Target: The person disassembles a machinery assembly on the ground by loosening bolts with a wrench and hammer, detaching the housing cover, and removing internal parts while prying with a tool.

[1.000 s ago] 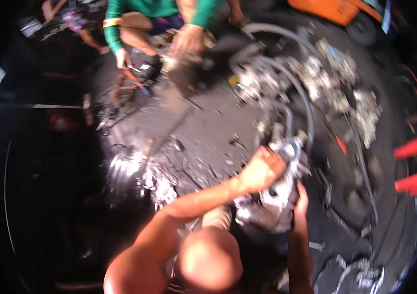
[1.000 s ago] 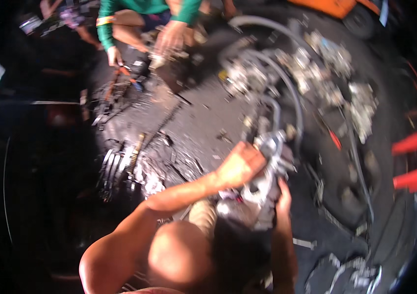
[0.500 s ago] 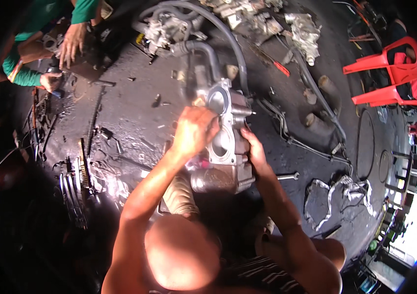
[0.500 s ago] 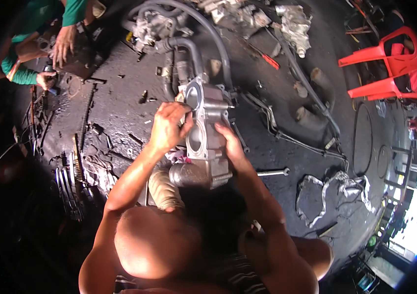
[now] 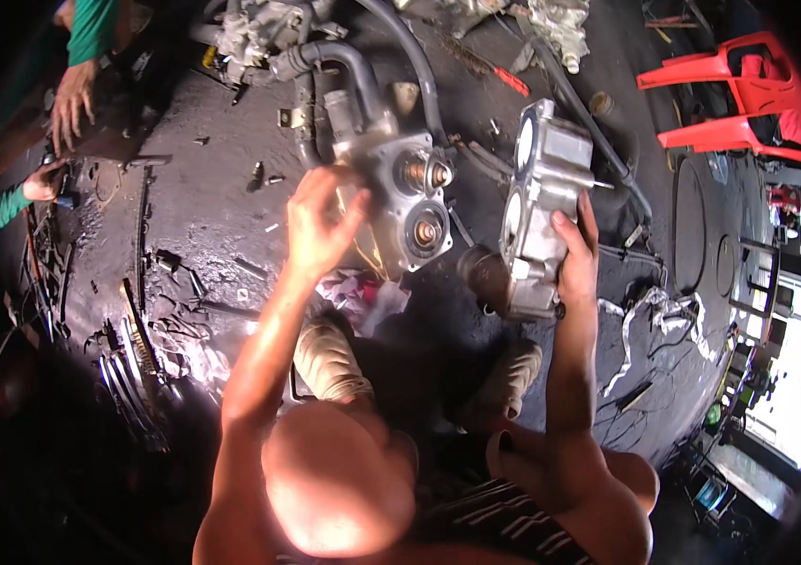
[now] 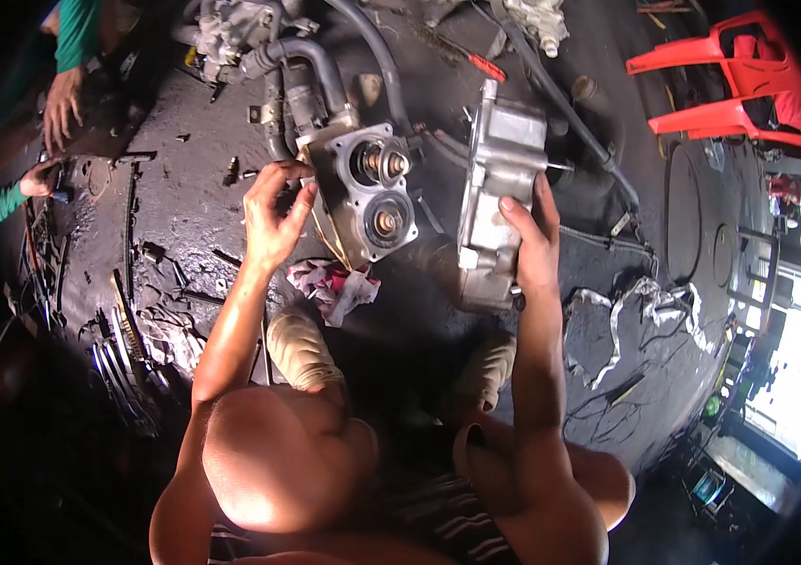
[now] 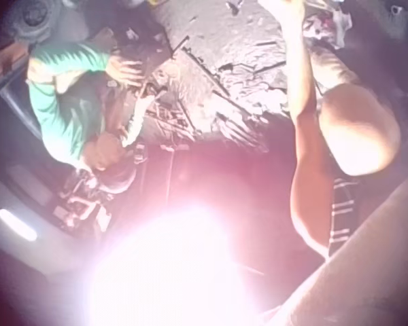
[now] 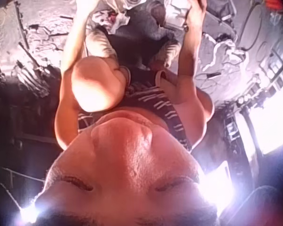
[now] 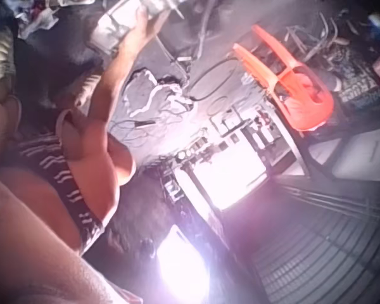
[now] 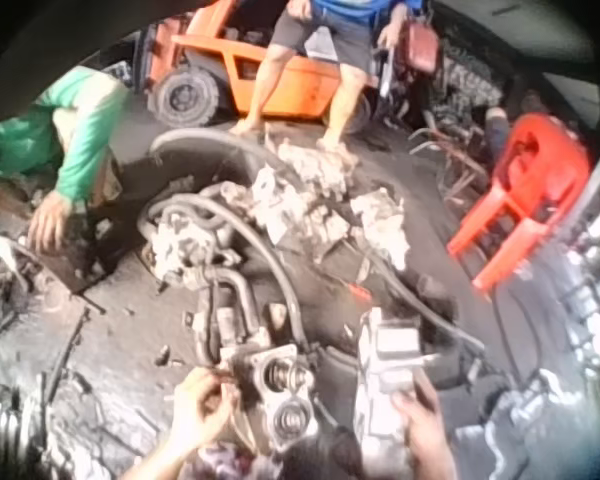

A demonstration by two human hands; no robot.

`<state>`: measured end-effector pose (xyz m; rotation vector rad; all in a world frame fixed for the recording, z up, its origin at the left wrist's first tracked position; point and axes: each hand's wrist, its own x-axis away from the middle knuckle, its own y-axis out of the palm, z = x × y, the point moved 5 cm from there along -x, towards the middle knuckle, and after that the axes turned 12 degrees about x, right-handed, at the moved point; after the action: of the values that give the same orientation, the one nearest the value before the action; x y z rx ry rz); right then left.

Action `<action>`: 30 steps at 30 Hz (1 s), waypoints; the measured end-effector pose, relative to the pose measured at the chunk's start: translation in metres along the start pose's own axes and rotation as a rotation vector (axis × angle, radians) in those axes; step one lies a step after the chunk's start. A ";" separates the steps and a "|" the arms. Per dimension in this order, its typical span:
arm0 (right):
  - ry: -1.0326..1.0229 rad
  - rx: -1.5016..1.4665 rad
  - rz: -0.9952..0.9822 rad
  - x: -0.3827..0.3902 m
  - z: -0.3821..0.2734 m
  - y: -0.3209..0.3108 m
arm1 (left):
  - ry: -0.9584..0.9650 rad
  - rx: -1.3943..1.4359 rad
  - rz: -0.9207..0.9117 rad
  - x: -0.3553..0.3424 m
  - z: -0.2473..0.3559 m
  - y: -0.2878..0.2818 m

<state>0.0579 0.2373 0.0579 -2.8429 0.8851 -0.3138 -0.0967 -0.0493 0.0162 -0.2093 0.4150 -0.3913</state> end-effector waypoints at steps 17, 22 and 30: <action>-0.246 1.108 -0.037 0.015 0.069 0.000 | 0.229 -0.435 -0.490 0.064 -0.010 0.069; -0.099 1.213 -0.060 0.015 0.074 0.003 | 0.284 -0.473 -0.570 0.055 -0.008 0.069; -0.270 1.455 -0.163 0.026 0.055 0.046 | 0.217 -0.444 -0.525 0.063 -0.007 0.056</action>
<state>0.0671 0.1896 -0.0002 -1.5139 0.1512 -0.3574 -0.0282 -0.0252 -0.0282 -0.7206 0.6607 -0.8404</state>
